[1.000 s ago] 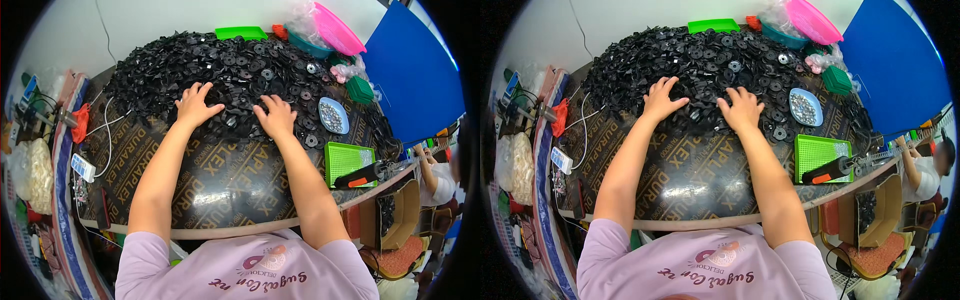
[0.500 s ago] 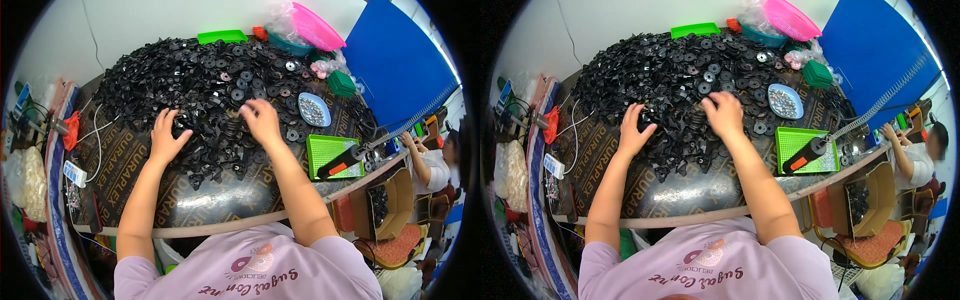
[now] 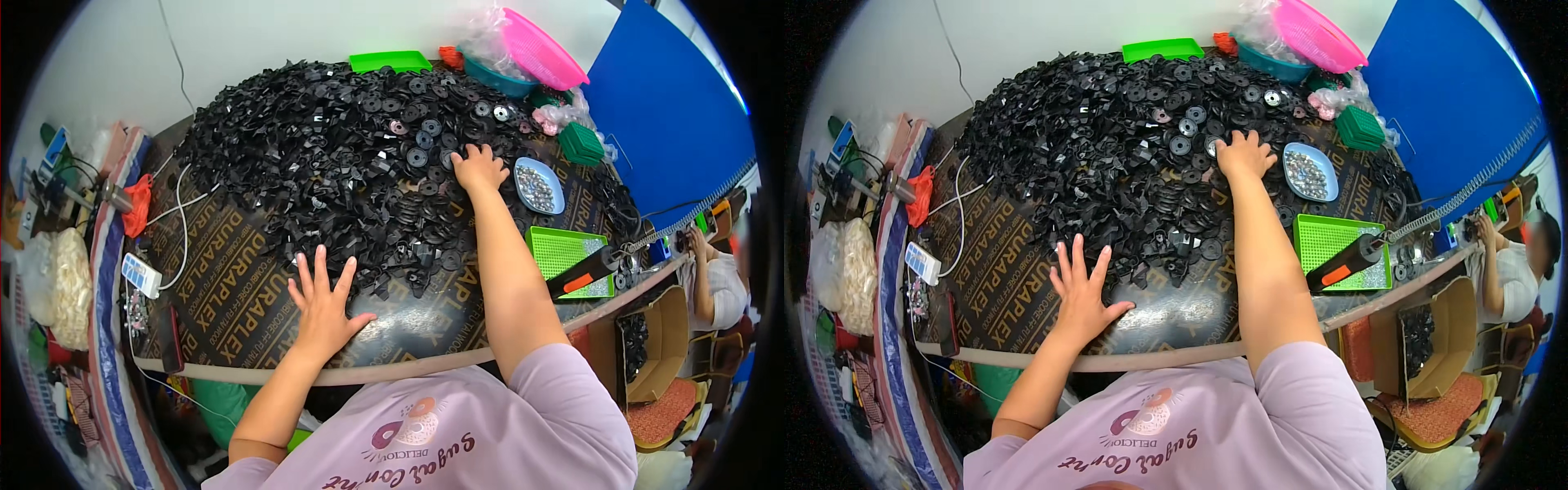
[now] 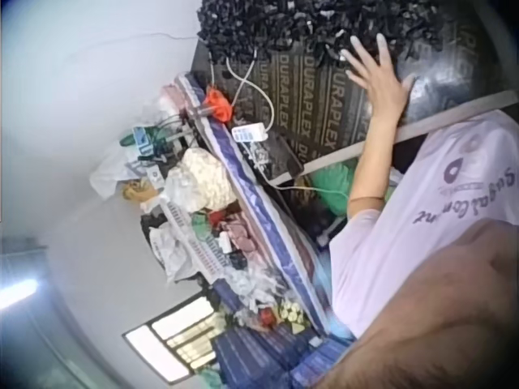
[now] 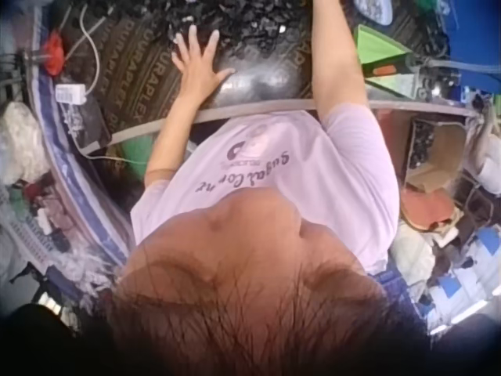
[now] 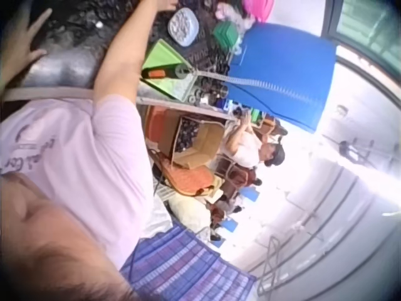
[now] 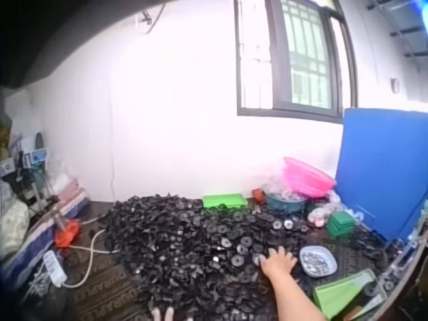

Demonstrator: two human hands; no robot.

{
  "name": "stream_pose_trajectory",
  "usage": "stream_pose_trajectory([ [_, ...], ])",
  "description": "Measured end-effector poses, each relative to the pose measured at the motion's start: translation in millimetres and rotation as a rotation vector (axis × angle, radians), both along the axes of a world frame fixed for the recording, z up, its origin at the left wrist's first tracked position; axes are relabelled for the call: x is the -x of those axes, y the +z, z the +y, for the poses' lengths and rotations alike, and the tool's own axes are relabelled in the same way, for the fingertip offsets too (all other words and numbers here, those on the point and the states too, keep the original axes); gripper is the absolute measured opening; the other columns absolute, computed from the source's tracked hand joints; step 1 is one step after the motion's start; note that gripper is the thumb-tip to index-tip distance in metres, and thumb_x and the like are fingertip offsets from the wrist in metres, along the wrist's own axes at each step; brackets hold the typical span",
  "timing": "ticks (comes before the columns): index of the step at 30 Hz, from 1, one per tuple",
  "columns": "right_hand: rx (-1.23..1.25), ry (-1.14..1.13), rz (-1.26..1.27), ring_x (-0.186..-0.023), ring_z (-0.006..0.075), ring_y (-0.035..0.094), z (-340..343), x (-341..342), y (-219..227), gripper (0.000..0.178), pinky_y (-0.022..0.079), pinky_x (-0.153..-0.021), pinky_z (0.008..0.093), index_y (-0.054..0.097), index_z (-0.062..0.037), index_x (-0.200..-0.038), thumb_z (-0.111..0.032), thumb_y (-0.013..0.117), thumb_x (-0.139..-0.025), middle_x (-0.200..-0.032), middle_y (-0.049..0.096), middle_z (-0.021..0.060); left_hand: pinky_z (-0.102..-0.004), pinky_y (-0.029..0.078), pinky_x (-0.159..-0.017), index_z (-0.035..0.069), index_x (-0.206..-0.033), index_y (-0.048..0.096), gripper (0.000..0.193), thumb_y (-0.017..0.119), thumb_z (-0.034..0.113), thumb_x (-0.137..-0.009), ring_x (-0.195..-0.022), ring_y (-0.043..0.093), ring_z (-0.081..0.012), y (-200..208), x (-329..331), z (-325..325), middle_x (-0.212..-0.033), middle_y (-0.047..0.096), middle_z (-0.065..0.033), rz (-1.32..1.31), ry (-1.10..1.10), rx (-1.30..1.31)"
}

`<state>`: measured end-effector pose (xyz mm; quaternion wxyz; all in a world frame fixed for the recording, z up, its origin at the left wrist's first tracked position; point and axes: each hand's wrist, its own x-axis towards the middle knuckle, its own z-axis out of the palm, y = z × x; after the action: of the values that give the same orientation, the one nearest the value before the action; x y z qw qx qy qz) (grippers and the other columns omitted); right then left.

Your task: Assembling small plastic toy components using an electric screwdriver at a factory workbench.

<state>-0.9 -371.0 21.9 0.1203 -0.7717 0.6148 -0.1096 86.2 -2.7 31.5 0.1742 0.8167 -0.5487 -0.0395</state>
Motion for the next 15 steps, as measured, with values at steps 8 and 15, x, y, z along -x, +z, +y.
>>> stream_pose_trajectory([
  [8,-0.012,0.203,0.012,-0.134,0.041,0.033,75,20,-11,0.05,0.027,-0.106,0.0597,0.059,-0.0158,-0.128,-0.042,0.064,-0.086,-0.147,0.04,0.0086,-0.0759,0.018,-0.099,0.03,-0.147,0.035,0.101,0.085,0.043,-0.061,-0.144,0.003,-0.0483,-22,-53,-55,-0.159,0.009,-0.018,-0.128,-0.126,0.108],
  [15,0.273,0.128,-0.266,-0.088,0.037,0.067,38,59,7,0.02,0.053,-0.081,0.0474,0.074,-0.0036,-0.084,-0.015,0.058,-0.081,-0.091,0.069,0.022,-0.0694,0.019,-0.107,0.031,-0.147,0.036,0.103,0.088,0.038,-0.058,-0.145,0.008,-0.0448,9,-79,-91,-0.159,0.011,-0.0146,-0.097,-0.254,-0.011],
])
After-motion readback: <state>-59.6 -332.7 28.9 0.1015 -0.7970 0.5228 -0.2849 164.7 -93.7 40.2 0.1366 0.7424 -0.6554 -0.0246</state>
